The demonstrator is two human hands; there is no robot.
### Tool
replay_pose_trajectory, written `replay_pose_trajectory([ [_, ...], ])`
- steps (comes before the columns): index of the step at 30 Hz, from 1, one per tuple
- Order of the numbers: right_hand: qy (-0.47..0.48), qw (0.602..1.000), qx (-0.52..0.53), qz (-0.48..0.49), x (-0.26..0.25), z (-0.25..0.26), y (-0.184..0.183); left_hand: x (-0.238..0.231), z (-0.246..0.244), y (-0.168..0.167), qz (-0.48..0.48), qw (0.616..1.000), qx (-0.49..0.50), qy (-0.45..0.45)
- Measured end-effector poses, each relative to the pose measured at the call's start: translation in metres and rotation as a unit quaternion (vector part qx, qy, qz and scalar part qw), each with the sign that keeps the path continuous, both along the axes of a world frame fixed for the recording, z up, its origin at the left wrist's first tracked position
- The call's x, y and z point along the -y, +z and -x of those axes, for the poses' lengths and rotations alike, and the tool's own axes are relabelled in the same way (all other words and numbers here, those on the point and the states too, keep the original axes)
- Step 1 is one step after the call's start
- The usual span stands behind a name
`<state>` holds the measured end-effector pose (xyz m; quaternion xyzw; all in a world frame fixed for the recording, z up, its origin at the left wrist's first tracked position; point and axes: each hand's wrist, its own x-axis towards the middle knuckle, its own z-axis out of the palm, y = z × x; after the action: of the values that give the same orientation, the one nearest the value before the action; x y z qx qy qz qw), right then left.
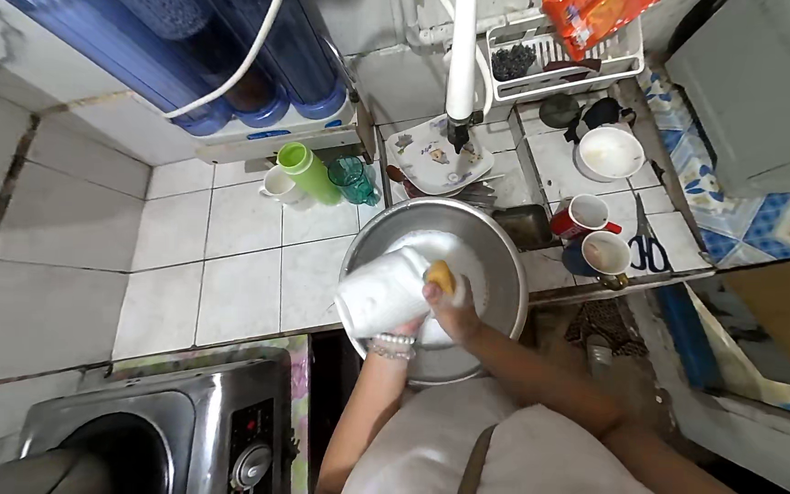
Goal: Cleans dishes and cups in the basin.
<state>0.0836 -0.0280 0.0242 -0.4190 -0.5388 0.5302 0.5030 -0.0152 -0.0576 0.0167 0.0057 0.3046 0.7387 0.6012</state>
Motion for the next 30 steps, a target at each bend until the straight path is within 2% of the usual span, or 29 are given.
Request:
replay_pose_trajectory([
  [1,-0.013,0.997,0.025,-0.068,0.006,0.003,-0.013,0.000,0.003,-0.002,0.005,1.000,-0.003,-0.012],
  [2,-0.014,0.990,0.043,-0.134,0.010,0.005,-0.027,-0.002,0.003,0.001,0.013,0.998,-0.066,-0.015],
  [3,-0.015,0.982,0.056,-0.178,0.012,0.006,-0.040,-0.008,0.005,0.002,0.014,0.994,-0.110,-0.020],
  [4,-0.020,0.977,0.066,-0.204,0.012,0.007,-0.047,-0.015,0.007,0.002,0.001,0.993,-0.113,-0.023],
  [5,-0.024,0.973,0.075,-0.216,0.010,0.007,-0.049,-0.022,0.011,0.002,-0.023,0.995,-0.088,-0.033],
  [7,-0.030,0.965,0.130,-0.227,0.003,0.002,-0.048,-0.032,0.027,-0.003,-0.104,0.992,0.038,-0.061],
  [9,0.000,0.945,0.258,-0.203,-0.012,-0.009,-0.048,-0.035,0.050,-0.008,-0.142,0.981,0.125,-0.038],
  [10,0.052,0.928,0.338,-0.146,-0.020,-0.018,-0.046,-0.032,0.064,-0.009,-0.132,0.987,0.088,-0.005],
  [11,0.119,0.899,0.416,-0.063,-0.027,-0.028,-0.042,-0.026,0.081,-0.014,-0.106,0.994,-0.004,0.036],
  [12,0.176,0.860,0.478,0.015,-0.034,-0.036,-0.041,-0.018,0.102,-0.022,-0.074,0.985,-0.143,0.068],
  [14,0.240,0.788,0.554,0.122,-0.040,-0.052,-0.045,-0.003,0.157,-0.046,-0.080,0.911,-0.398,0.076],
  [15,0.253,0.759,0.582,0.144,-0.038,-0.059,-0.050,-0.002,0.182,-0.045,-0.111,0.877,-0.460,0.078],
  [16,0.263,0.733,0.607,0.158,-0.033,-0.063,-0.050,-0.005,0.189,-0.017,-0.044,0.894,-0.433,0.111],
  [17,0.274,0.709,0.628,0.166,-0.026,-0.065,-0.050,-0.012,0.197,0.007,0.020,0.893,-0.418,0.163],
  [18,0.288,0.687,0.645,0.172,-0.019,-0.067,-0.052,-0.019,0.201,0.024,0.087,0.854,-0.465,0.218],
  [20,0.292,0.659,0.673,0.169,-0.011,-0.070,-0.055,-0.037,0.221,0.024,0.188,0.706,-0.635,0.250],
  [21,0.286,0.650,0.683,0.168,-0.010,-0.074,-0.054,-0.045,0.230,0.020,0.240,0.633,-0.706,0.210],
  [22,0.275,0.644,0.693,0.171,-0.010,-0.079,-0.054,-0.053,0.236,0.018,0.286,0.589,-0.743,0.139],
  [25,0.198,0.642,0.724,0.156,-0.011,-0.101,-0.056,-0.078,0.240,0.007,0.365,0.515,-0.773,-0.061],
  [28,0.049,0.689,0.718,0.081,-0.014,-0.128,-0.066,-0.096,0.248,-0.019,0.365,0.442,-0.809,-0.131],
  [30,-0.034,0.706,0.704,0.067,-0.020,-0.144,-0.066,-0.104,0.255,-0.029,0.362,0.414,-0.819,-0.163],
])
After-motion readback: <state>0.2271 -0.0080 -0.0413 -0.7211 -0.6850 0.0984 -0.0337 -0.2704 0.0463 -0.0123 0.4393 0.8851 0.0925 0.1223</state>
